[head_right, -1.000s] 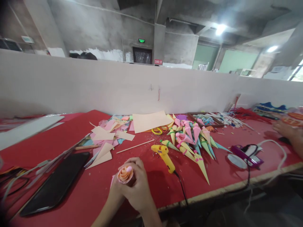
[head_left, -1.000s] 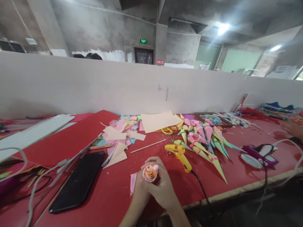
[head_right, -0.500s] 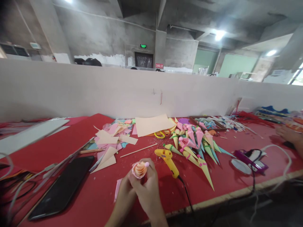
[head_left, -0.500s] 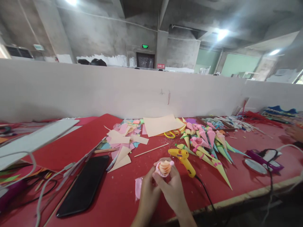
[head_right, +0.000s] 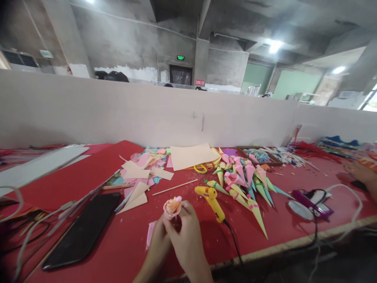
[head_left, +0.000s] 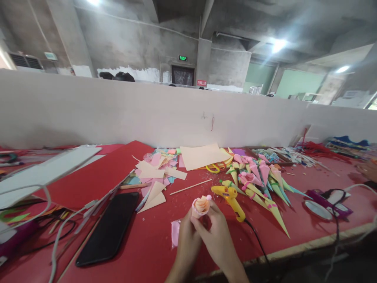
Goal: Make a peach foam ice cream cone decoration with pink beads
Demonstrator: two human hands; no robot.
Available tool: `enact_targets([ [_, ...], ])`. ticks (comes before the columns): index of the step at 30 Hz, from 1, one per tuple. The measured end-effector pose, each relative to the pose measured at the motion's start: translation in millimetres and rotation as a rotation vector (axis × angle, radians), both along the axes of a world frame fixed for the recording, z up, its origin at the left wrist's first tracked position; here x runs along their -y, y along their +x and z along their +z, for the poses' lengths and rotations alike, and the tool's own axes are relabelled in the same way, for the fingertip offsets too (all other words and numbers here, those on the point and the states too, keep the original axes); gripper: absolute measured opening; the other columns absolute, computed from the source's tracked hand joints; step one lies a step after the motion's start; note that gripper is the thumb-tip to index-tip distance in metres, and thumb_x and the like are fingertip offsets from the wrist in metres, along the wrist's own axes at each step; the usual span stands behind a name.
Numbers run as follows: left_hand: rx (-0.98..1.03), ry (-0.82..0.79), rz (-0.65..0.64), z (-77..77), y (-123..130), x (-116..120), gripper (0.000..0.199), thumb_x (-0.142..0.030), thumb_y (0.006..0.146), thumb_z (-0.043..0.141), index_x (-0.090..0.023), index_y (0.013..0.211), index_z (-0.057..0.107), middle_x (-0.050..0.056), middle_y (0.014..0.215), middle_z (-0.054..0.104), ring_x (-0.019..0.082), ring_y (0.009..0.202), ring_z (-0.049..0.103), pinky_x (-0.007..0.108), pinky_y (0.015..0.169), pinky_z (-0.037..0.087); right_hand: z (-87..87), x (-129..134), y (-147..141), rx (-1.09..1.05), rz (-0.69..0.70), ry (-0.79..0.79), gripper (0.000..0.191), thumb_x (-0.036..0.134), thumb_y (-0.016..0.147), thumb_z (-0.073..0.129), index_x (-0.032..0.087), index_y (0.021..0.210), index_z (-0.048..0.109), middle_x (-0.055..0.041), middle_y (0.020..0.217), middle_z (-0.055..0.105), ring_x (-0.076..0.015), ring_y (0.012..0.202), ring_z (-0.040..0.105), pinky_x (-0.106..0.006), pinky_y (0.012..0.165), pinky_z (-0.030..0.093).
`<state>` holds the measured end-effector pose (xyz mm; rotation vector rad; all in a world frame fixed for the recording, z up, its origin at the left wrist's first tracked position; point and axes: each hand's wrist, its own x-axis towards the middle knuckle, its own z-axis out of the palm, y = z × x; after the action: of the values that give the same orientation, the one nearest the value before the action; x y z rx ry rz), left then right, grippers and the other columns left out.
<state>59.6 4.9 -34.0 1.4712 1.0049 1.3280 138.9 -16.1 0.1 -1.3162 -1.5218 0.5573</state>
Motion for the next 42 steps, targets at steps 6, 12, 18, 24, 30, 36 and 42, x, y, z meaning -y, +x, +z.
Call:
enact_targets([
  [6, 0.036, 0.019, 0.006, -1.2, 1, 1, 0.028, -0.021, 0.065, 0.052, -0.015, 0.092, 0.059, 0.007, 0.086, 0.065, 0.022, 0.082, 0.059, 0.033, 0.074, 0.047, -3.7, 7, 7, 0.008, -0.017, 0.004, 0.02, 0.021, 0.074, 0.057, 0.02, 0.092, 0.064, -0.0063, 0.096, 0.065, -0.0198, 0.094, 0.06, -0.028, 0.085, 0.046],
  [12, -0.165, 0.01, -0.128, -2.5, 3, 3, 0.017, -0.028, 0.074, 0.048, -0.015, 0.064, 0.052, -0.001, 0.058, 0.052, 0.012, 0.058, 0.045, 0.021, 0.055, 0.035, -1.3, 16, 23, -0.174, -0.021, -0.064, 0.021, 0.032, 0.078, 0.051, 0.017, 0.084, 0.065, -0.0077, 0.084, 0.069, -0.0194, 0.082, 0.064, -0.029, 0.078, 0.05],
  [18, -0.303, 0.056, -0.133, 2.8, 3, 5, 0.026, -0.029, 0.079, 0.042, -0.018, 0.055, 0.037, -0.006, 0.05, 0.034, 0.008, 0.05, 0.031, 0.021, 0.048, 0.022, 12.9, 24, 60, -0.305, -0.077, -0.079, 0.026, 0.039, 0.075, 0.056, 0.016, 0.081, 0.064, -0.011, 0.095, 0.069, -0.02, 0.084, 0.065, -0.03, 0.079, 0.051],
  [24, -0.303, 0.049, -0.161, 7.2, 3, 6, 0.024, -0.03, 0.081, 0.04, -0.018, 0.06, 0.041, -0.005, 0.053, 0.037, 0.009, 0.051, 0.034, 0.021, 0.05, 0.025, 19.5, 18, 97, -0.203, -0.179, -0.095, 0.026, 0.04, 0.069, 0.06, 0.016, 0.08, 0.065, -0.0105, 0.094, 0.069, -0.0221, 0.088, 0.063, -0.031, 0.079, 0.05],
  [30, -0.361, 0.042, -0.154, 5.7, 2, 6, 0.022, -0.026, 0.079, 0.04, -0.018, 0.06, 0.041, -0.005, 0.053, 0.038, 0.009, 0.052, 0.036, 0.021, 0.051, 0.025, 26.1, 3, 137, 0.037, -0.296, -0.084, 0.029, 0.045, 0.073, 0.051, 0.019, 0.065, 0.06, -0.0027, 0.059, 0.063, -0.0155, 0.055, 0.056, -0.024, 0.054, 0.046],
  [36, -0.378, 0.037, -0.168, 7.3, 2, 6, 0.022, -0.028, 0.079, 0.038, -0.018, 0.06, 0.04, -0.004, 0.054, 0.039, 0.01, 0.052, 0.037, 0.021, 0.052, 0.026, 34.6, -23, 190, 0.411, -0.455, -0.087, 0.028, 0.04, 0.075, 0.042, 0.021, 0.056, 0.049, -0.0011, 0.053, 0.058, -0.0165, 0.053, 0.056, -0.025, 0.052, 0.04],
  [42, -0.436, 0.049, -0.175, 4.3, 3, 6, 0.02, -0.026, 0.08, 0.038, -0.018, 0.061, 0.042, -0.003, 0.055, 0.042, 0.01, 0.053, 0.04, 0.022, 0.051, 0.025, 70.1, -60, 227, 0.726, -0.547, -0.14, 0.02, 0.029, 0.077, 0.044, 0.018, 0.072, 0.059, -0.0103, 0.075, 0.068, -0.0218, 0.073, 0.062, -0.027, 0.06, 0.039],
])
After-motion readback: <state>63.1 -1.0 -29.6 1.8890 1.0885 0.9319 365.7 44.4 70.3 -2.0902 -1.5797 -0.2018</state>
